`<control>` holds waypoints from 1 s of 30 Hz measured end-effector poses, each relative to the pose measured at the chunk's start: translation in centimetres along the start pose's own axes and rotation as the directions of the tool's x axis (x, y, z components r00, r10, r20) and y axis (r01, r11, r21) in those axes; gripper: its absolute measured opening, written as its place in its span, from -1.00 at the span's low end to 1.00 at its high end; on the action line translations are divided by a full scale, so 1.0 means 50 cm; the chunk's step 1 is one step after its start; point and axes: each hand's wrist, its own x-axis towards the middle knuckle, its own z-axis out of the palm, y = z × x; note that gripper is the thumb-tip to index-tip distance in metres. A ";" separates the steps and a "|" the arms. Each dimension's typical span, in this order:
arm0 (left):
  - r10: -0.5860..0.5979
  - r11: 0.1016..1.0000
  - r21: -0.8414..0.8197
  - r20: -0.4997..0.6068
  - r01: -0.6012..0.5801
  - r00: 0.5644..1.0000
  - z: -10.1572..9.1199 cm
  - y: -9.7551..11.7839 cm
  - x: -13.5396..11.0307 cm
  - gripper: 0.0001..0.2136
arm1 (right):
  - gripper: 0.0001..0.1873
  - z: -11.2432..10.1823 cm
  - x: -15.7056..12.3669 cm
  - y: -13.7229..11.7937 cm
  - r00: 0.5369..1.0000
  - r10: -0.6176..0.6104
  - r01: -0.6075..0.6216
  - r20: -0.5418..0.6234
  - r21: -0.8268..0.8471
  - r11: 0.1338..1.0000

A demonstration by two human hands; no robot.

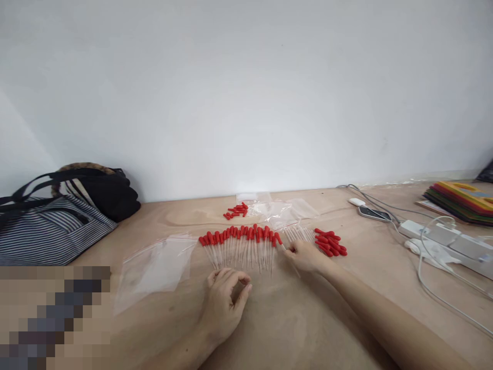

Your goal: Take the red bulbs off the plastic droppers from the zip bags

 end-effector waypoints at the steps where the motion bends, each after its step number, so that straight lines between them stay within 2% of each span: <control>1: 0.004 1.000 0.000 -0.002 -0.004 1.000 0.001 0.000 0.000 -0.90 | -0.70 0.002 -0.008 -0.005 0.999 -0.047 0.045 0.017 0.090 0.995; 3: 0.011 1.000 0.001 -0.012 -0.011 1.000 0.002 0.000 0.002 -0.89 | -0.71 0.011 -0.023 -0.022 0.981 -0.184 0.150 0.053 0.386 0.910; 5: 0.022 1.000 0.001 -0.024 -0.022 0.999 0.003 0.002 0.002 -0.87 | -0.67 0.032 -0.034 -0.045 0.941 -0.331 0.197 0.065 0.689 0.697; 6: 0.030 1.000 0.004 -0.037 -0.030 0.999 0.003 0.003 0.003 -0.86 | -0.64 0.045 -0.038 -0.057 0.922 -0.382 0.188 0.065 0.786 0.588; 8: 0.047 0.999 0.029 -0.066 -0.045 0.997 0.002 0.004 0.003 -0.83 | -0.61 0.073 -0.046 -0.082 0.906 -0.418 0.139 0.069 0.884 0.447; 11: 0.072 0.994 0.093 -0.102 -0.063 0.992 -0.003 0.003 0.003 -0.80 | -0.60 0.107 -0.056 -0.108 0.925 -0.371 0.020 0.084 0.963 0.268; 13: 0.098 0.987 0.134 -0.103 -0.084 0.990 -0.009 -0.003 0.005 -0.79 | -0.61 0.115 -0.060 -0.109 0.945 -0.313 -0.036 0.098 0.980 0.198; 14: 0.116 0.983 0.154 -0.105 -0.099 0.988 -0.013 -0.006 0.006 -0.79 | -0.62 0.115 -0.061 -0.104 0.954 -0.283 -0.043 0.097 0.981 0.191; 15: 0.135 0.978 0.175 -0.112 -0.114 0.985 -0.016 -0.010 0.008 -0.80 | -0.64 0.112 -0.061 -0.096 0.963 -0.256 -0.035 0.088 0.978 0.203; 17: 0.167 0.967 0.214 -0.126 -0.138 0.978 -0.022 -0.017 0.012 -0.82 | -0.66 0.105 -0.059 -0.073 0.972 -0.230 0.015 0.054 0.958 0.287; 21: 0.210 0.958 0.225 -0.138 -0.175 0.968 -0.020 -0.021 0.015 -0.82 | -0.69 0.100 -0.061 -0.031 0.970 -0.238 0.187 -0.058 0.802 0.567; 24: 0.233 0.962 0.183 -0.174 -0.201 0.957 -0.009 -0.018 0.010 -0.81 | -0.74 0.102 -0.073 -0.021 0.956 -0.263 0.283 -0.130 0.648 0.707; 27: 0.259 0.959 0.167 -0.181 -0.230 0.949 0.001 -0.018 0.000 -0.77 | -0.82 0.097 -0.087 -0.019 0.904 -0.397 0.424 -0.157 0.447 0.788; 30: 0.276 0.953 0.175 -0.155 -0.248 0.949 -0.001 -0.020 -0.007 -0.75 | -0.86 0.089 -0.095 -0.006 0.847 -0.500 0.532 -0.182 0.309 0.788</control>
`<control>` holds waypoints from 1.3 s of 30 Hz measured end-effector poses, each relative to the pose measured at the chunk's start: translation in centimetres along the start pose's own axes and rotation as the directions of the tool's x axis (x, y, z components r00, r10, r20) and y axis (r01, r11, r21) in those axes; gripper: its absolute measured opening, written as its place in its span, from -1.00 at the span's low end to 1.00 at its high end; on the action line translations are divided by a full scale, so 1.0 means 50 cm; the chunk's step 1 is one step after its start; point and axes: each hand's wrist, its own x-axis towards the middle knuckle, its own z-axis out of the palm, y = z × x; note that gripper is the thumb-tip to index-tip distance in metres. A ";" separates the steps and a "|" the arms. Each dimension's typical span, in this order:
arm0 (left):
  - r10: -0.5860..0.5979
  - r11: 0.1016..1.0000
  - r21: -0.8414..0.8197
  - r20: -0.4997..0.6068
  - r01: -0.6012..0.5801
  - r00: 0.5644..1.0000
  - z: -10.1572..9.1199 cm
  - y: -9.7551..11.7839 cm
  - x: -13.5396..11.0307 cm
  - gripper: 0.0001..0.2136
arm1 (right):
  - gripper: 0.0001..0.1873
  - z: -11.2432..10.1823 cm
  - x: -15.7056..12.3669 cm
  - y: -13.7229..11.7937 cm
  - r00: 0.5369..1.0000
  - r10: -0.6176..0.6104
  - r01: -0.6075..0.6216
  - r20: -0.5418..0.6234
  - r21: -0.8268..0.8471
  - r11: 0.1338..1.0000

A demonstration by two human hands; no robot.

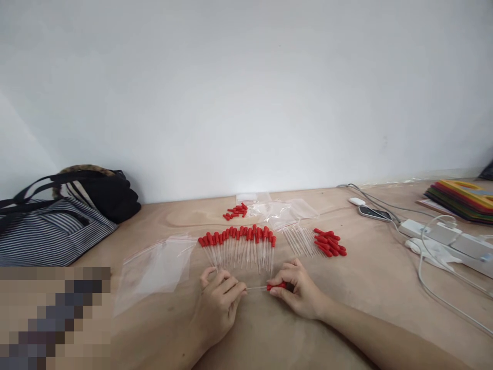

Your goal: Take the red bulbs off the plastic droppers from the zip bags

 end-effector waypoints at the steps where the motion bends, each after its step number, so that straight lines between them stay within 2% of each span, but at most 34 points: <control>1: -0.011 1.000 0.008 0.003 0.011 1.000 -0.004 -0.003 0.000 -0.75 | -0.85 -0.006 -0.003 0.006 1.000 -0.009 0.008 -0.017 -0.011 1.000; 3: -0.048 0.998 0.043 0.003 0.048 0.999 -0.013 -0.012 0.001 -0.76 | -0.81 -0.023 -0.006 0.025 0.994 0.043 -0.041 -0.102 0.027 0.999; 5: -0.084 0.993 0.086 -0.011 0.085 0.996 -0.023 -0.023 0.005 -0.77 | -0.79 -0.048 -0.006 0.050 0.967 0.153 -0.127 -0.206 0.134 0.983; 8: -0.093 0.990 0.103 -0.016 0.094 0.996 -0.030 -0.033 0.010 -0.78 | -0.68 -0.101 0.003 0.090 0.904 0.281 -0.196 -0.323 0.270 0.943; 10: -0.099 0.990 0.099 -0.001 0.098 0.995 -0.029 -0.036 0.012 -0.79 | -0.63 -0.140 0.013 0.118 0.837 0.358 -0.254 -0.414 0.285 0.924; 12: -0.111 0.989 0.100 0.013 0.110 0.994 -0.026 -0.037 0.011 -0.79 | -0.63 -0.174 0.023 0.146 0.745 0.427 -0.388 -0.513 0.187 0.902; 14: -0.123 0.988 0.100 0.023 0.120 0.992 -0.023 -0.038 0.009 -0.79 | -0.66 -0.198 0.028 0.170 0.696 0.417 -0.535 -0.584 -0.035 0.844; 17: -0.124 0.988 0.092 0.029 0.121 0.992 -0.021 -0.039 0.007 -0.80 | -0.71 -0.216 0.027 0.194 0.705 0.391 -0.642 -0.592 -0.298 0.706; 20: -0.130 0.989 0.075 0.027 0.128 0.991 -0.021 -0.041 0.007 -0.81 | -0.70 -0.218 0.025 0.194 0.713 0.378 -0.652 -0.590 -0.361 0.667; 22: -0.163 0.985 0.059 0.032 0.161 0.986 -0.019 -0.041 0.008 -0.81 | -0.69 -0.206 0.026 0.176 0.699 0.314 -0.623 -0.643 -0.331 0.709; 24: -0.224 0.974 0.029 0.045 0.223 0.973 -0.016 -0.037 0.008 -0.80 | -0.68 -0.175 0.028 0.142 0.703 0.254 -0.522 -0.665 -0.239 0.818; 26: -0.300 0.953 -0.014 0.066 0.301 0.952 -0.011 -0.030 0.009 -0.77 | -0.68 -0.121 0.029 0.097 0.788 0.258 -0.346 -0.558 -0.056 0.937; 27: -0.333 0.941 -0.038 0.078 0.336 0.940 -0.008 -0.025 0.009 -0.76 | -0.70 -0.089 0.029 0.073 0.838 0.272 -0.285 -0.473 0.045 0.958; 29: -0.374 0.920 -0.087 0.097 0.382 0.922 -0.004 -0.015 0.010 -0.73 | -0.68 -0.022 0.031 0.025 0.900 0.312 -0.238 -0.305 0.256 0.937; 31: -0.380 0.911 -0.129 0.111 0.393 0.918 -0.002 -0.006 0.011 -0.71 | -0.63 0.036 0.035 -0.016 0.914 0.355 -0.258 -0.196 0.394 0.882; 33: -0.372 0.911 -0.148 0.117 0.386 0.921 -0.002 -0.001 0.012 -0.72 | -0.63 0.075 0.045 -0.046 0.927 0.341 -0.222 -0.154 0.506 0.834; 36: -0.368 0.911 -0.149 0.123 0.384 0.922 -0.005 0.003 0.012 -0.72 | -0.61 0.104 0.065 -0.072 0.935 0.312 -0.139 -0.169 0.634 0.761; 39: -0.368 0.911 -0.149 0.123 0.384 0.922 -0.006 0.003 0.011 -0.74 | -0.57 0.099 0.088 -0.072 0.925 0.339 -0.145 -0.173 0.663 0.734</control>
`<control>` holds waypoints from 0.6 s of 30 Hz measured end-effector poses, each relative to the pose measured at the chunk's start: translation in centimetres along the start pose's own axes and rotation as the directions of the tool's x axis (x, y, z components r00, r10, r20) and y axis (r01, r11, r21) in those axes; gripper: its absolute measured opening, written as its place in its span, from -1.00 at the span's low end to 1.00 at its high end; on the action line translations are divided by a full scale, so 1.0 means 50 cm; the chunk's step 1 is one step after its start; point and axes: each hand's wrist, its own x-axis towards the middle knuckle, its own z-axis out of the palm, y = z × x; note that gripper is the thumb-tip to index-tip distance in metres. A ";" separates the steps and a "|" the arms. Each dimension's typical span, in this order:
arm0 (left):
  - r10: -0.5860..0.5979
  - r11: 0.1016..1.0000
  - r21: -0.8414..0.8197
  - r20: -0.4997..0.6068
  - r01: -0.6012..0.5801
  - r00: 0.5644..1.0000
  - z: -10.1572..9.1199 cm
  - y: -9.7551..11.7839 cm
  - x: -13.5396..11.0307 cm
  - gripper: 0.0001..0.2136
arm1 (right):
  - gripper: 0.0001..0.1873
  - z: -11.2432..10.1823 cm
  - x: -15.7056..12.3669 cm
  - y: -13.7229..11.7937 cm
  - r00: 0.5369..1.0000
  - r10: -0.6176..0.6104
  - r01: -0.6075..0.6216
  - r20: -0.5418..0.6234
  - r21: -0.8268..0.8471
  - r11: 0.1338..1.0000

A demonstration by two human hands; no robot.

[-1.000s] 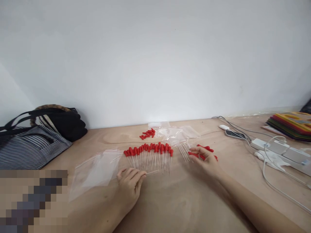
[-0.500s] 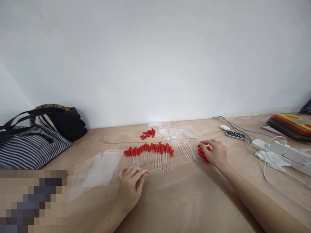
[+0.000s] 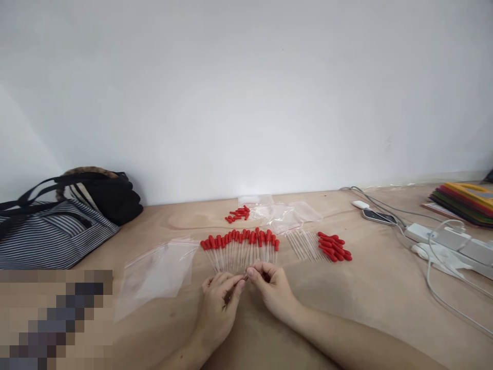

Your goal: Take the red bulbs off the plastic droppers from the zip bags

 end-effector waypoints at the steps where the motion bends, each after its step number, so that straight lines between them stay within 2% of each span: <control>1: 0.007 1.000 0.006 0.001 -0.007 1.000 0.000 0.000 -0.001 -0.75 | -0.56 -0.009 0.013 -0.004 1.000 0.011 -0.011 -0.003 -0.021 1.000; 3: 0.031 0.999 0.023 0.022 -0.031 0.999 -0.001 -0.001 -0.001 -0.79 | -0.55 -0.046 0.047 -0.017 0.999 0.026 -0.030 -0.032 -0.124 0.992; 5: 0.058 0.998 0.036 0.063 -0.060 0.996 -0.001 -0.001 -0.002 -0.82 | -0.59 -0.103 0.087 -0.033 0.994 0.030 -0.063 -0.109 -0.316 0.947; 6: 0.071 0.997 0.038 0.080 -0.074 0.994 -0.001 -0.002 -0.001 -0.83 | -0.62 -0.136 0.106 -0.041 0.988 0.059 -0.118 -0.141 -0.459 0.880; 7: 0.081 0.996 0.038 0.092 -0.085 0.992 0.000 -0.002 -0.001 -0.84 | -0.65 -0.169 0.124 -0.046 0.978 0.124 -0.201 -0.167 -0.613 0.764; 9: 0.094 0.994 0.041 0.095 -0.098 0.991 0.001 -0.002 -0.002 -0.83 | -0.69 -0.227 0.152 -0.051 0.962 0.151 -0.267 -0.225 -0.691 0.672; 11: 0.089 0.994 0.048 0.092 -0.094 0.992 0.004 -0.004 -0.003 -0.84 | -0.73 -0.267 0.167 -0.047 0.952 0.163 -0.305 -0.261 -0.741 0.598; 14: 0.073 0.995 0.052 0.101 -0.079 0.992 0.006 -0.007 -0.005 -0.85 | -0.76 -0.288 0.175 -0.032 0.941 0.171 -0.338 -0.291 -0.798 0.499; 18: 0.070 0.996 0.051 0.102 -0.076 0.992 0.006 -0.010 -0.005 -0.84 | -0.77 -0.280 0.177 -0.014 0.935 0.158 -0.354 -0.317 -0.843 0.404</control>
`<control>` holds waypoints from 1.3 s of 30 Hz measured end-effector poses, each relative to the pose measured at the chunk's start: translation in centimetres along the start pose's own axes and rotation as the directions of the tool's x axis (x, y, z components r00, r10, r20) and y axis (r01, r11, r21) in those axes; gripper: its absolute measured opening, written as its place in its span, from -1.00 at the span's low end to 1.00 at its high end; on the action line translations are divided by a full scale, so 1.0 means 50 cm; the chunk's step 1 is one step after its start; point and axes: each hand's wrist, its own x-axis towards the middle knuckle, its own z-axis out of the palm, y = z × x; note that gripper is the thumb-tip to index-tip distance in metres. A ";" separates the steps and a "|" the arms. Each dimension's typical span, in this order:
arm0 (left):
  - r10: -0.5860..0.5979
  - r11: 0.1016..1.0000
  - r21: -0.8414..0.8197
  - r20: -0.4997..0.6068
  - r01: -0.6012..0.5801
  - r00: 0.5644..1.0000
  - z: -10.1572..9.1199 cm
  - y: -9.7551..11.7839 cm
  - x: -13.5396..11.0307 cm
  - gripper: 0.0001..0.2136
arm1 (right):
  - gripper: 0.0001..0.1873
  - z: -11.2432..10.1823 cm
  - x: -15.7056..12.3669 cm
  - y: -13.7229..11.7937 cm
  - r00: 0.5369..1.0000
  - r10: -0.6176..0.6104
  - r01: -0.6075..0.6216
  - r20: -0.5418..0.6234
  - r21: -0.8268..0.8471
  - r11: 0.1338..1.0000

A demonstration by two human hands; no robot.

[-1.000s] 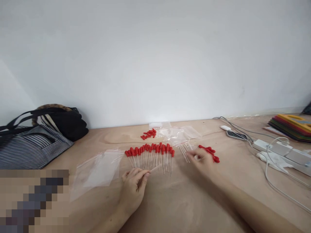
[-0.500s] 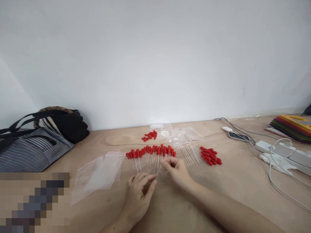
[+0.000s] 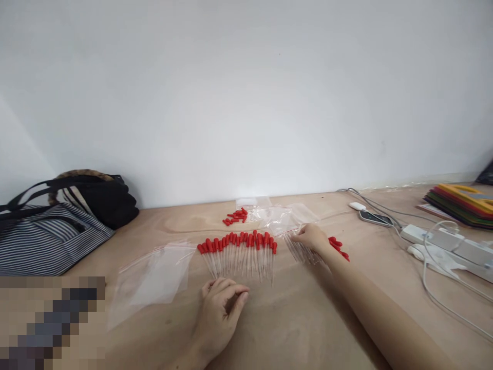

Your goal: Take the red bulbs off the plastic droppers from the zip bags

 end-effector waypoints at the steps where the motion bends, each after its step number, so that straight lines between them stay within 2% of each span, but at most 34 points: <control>1: -0.001 1.000 0.001 0.001 0.001 1.000 -0.001 0.000 0.000 -0.84 | -0.77 0.003 0.000 -0.002 1.000 0.002 -0.003 -0.010 -0.020 1.000; 6: 0.027 1.000 0.005 0.004 -0.027 1.000 -0.004 0.001 0.002 -0.84 | -0.75 0.006 -0.011 -0.014 0.996 -0.004 -0.005 -0.087 -0.098 0.995; 9: 0.034 0.999 0.010 -0.006 -0.034 0.999 -0.004 0.002 0.002 -0.85 | -0.70 0.010 -0.036 -0.038 0.993 -0.055 0.044 -0.108 -0.108 0.993; 11: 0.032 0.999 0.018 -0.009 -0.032 0.999 -0.005 0.003 0.002 -0.85 | -0.64 0.017 -0.059 -0.060 0.991 -0.119 0.111 -0.063 -0.116 0.987; 14: 0.039 0.999 0.024 -0.019 -0.039 0.999 -0.007 0.005 0.003 -0.86 | -0.61 0.029 -0.087 -0.089 0.984 -0.167 0.174 0.064 -0.133 0.976; 16: 0.040 0.999 0.025 -0.016 -0.039 0.999 -0.008 0.006 0.003 -0.86 | -0.62 0.034 -0.096 -0.099 0.981 -0.152 0.167 0.118 -0.125 0.978; 20: 0.018 1.000 0.021 0.002 -0.018 1.000 -0.007 0.005 0.003 -0.85 | -0.70 0.040 -0.092 -0.096 0.984 -0.115 0.129 0.138 -0.096 0.987; 26: 0.010 0.999 0.031 -0.017 -0.009 1.000 -0.007 0.003 0.000 -0.86 | -0.74 0.038 -0.085 -0.087 0.984 -0.091 0.086 0.152 0.034 0.996; 30: 0.020 0.999 0.047 -0.030 -0.018 0.999 -0.008 0.002 0.000 -0.84 | -0.73 0.019 -0.099 -0.083 0.968 -0.171 0.126 0.181 0.237 0.963; 32: 0.022 0.998 0.053 -0.032 -0.020 0.999 -0.007 0.002 0.001 -0.83 | -0.73 0.015 -0.121 -0.078 0.951 -0.241 0.150 0.192 0.395 0.907; 34: 0.035 0.998 0.061 -0.041 -0.032 0.999 -0.007 0.003 0.001 -0.83 | -0.74 0.023 -0.153 -0.075 0.930 -0.309 0.116 0.198 0.640 0.759; 35: 0.048 0.997 0.067 -0.044 -0.045 0.998 -0.008 0.004 0.001 -0.82 | -0.74 0.031 -0.171 -0.074 0.922 -0.331 0.063 0.203 0.762 0.644; 37: 0.095 0.992 0.087 -0.046 -0.090 0.994 -0.009 0.006 0.000 -0.79 | -0.70 0.051 -0.208 -0.078 0.908 -0.344 -0.065 0.241 0.889 0.453; 39: 0.155 0.982 0.114 -0.043 -0.149 0.987 -0.010 0.008 -0.001 -0.78 | -0.68 0.072 -0.237 -0.087 0.890 -0.350 -0.155 0.293 0.916 0.371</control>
